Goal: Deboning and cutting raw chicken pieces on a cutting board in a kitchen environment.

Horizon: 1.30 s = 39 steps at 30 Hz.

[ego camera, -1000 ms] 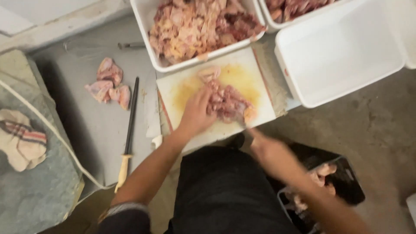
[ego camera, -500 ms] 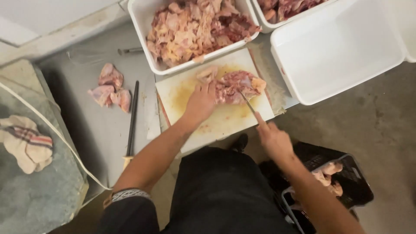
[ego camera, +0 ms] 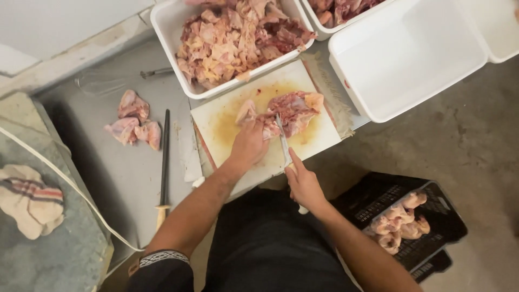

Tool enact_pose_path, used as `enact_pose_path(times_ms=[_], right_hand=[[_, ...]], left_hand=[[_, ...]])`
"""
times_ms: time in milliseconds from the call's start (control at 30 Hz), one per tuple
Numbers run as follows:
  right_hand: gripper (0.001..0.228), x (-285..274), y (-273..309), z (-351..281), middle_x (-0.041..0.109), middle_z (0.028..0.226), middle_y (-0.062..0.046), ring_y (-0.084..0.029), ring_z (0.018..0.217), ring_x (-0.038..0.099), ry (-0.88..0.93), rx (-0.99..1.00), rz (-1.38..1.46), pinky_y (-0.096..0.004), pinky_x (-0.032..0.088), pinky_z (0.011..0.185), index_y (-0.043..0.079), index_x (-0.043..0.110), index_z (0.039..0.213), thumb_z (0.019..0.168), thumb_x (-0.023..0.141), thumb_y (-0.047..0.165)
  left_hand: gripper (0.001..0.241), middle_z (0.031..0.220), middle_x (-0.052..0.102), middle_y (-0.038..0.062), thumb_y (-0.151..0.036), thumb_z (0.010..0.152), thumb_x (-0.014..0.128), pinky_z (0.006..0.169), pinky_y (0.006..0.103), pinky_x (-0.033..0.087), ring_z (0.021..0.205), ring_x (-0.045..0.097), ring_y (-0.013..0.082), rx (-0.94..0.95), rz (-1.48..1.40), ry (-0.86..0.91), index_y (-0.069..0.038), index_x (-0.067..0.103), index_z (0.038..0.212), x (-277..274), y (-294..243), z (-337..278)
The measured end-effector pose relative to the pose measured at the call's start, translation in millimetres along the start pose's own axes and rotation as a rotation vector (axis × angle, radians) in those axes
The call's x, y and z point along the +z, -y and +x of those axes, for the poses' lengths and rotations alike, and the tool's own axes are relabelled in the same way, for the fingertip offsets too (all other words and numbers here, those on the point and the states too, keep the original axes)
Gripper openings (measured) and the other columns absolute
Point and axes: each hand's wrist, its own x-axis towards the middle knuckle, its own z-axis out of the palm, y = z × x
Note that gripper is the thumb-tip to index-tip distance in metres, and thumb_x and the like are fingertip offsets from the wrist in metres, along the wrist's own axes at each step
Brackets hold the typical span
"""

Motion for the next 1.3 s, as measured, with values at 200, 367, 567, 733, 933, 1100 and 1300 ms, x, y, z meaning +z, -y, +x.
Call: enact_pose_path(times_ms=[200, 367, 567, 733, 933, 1100, 1300], right_hand=[[0.057, 25, 18, 33, 0.071, 0.098, -0.026, -0.044, 0.088, 0.073, -0.206, -0.251, -0.503, -0.054, 0.06, 0.075, 0.019, 0.027, 0.164, 0.109, 0.04, 0.026], [0.061, 8, -5, -17, 0.072, 0.102, -0.028, -0.045, 0.096, 0.072, -0.143, -0.171, -0.48, -0.053, 0.059, 0.082, 0.023, 0.029, 0.164, 0.105, 0.045, 0.028], [0.061, 5, -14, -16, 0.07, 0.115, -0.032, -0.045, 0.11, 0.068, -0.154, -0.166, -0.336, -0.051, 0.056, 0.095, 0.024, 0.034, 0.162, 0.104, 0.049, 0.031], [0.061, 16, -10, -12, 0.073, 0.108, -0.029, -0.044, 0.106, 0.071, -0.118, -0.147, -0.36, -0.05, 0.058, 0.092, 0.028, 0.033, 0.162, 0.104, 0.049, 0.033], [0.059, 26, 13, 18, 0.072, 0.093, -0.028, -0.047, 0.084, 0.073, -0.146, -0.194, -0.644, -0.056, 0.061, 0.074, 0.023, 0.028, 0.163, 0.107, 0.041, 0.032], [0.062, -5, -44, 50, 0.069, 0.092, -0.016, -0.039, 0.075, 0.077, -0.184, -0.184, -1.112, -0.052, 0.063, 0.061, 0.024, 0.03, 0.164, 0.104, 0.044, 0.022], [0.059, -18, -30, -3, 0.06, 0.073, -0.007, -0.031, 0.05, 0.069, -0.397, -0.538, -1.04, -0.042, 0.057, 0.045, 0.028, 0.038, 0.161, 0.103, 0.048, 0.029]], left_hand=[[0.046, 0.108, 0.069, 0.026, -0.025, 0.089, 0.06, 0.096, 0.0505, 0.054, 0.108, 0.067, 0.0441, -0.066, -0.189, 0.017, 0.002, 0.065, 0.125, -18, -8, 12], [0.044, 0.115, 0.069, 0.022, -0.03, 0.094, 0.059, 0.101, 0.046, 0.052, 0.114, 0.066, 0.0403, -0.085, -0.23, 0.003, -0.002, 0.068, 0.126, -10, 6, 3], [0.047, 0.127, 0.063, 0.025, -0.029, 0.092, 0.063, 0.108, 0.0471, 0.047, 0.124, 0.058, 0.0446, -0.062, -0.288, -0.048, -0.001, 0.068, 0.13, 1, 16, -19], [0.054, 0.124, 0.063, 0.025, -0.03, 0.087, 0.069, 0.111, 0.0458, 0.045, 0.126, 0.056, 0.0431, -0.113, -0.289, -0.034, -0.001, 0.067, 0.133, 18, 22, -27], [0.056, 0.113, 0.063, 0.009, -0.041, 0.084, 0.07, 0.098, 0.0364, 0.053, 0.114, 0.062, 0.028, -0.096, -0.137, -0.097, -0.011, 0.069, 0.131, 37, 32, -30], [0.042, 0.11, 0.069, 0.015, -0.029, 0.093, 0.057, 0.094, 0.0444, 0.055, 0.108, 0.067, 0.0343, -0.109, -0.082, 0.03, -0.008, 0.07, 0.127, 7, 27, 4], [0.039, 0.1, 0.066, 0.011, -0.031, 0.078, 0.061, 0.081, 0.0516, 0.052, 0.094, 0.066, 0.0351, 0.053, 0.187, 0.129, -0.011, 0.076, 0.108, 0, 71, -1]])
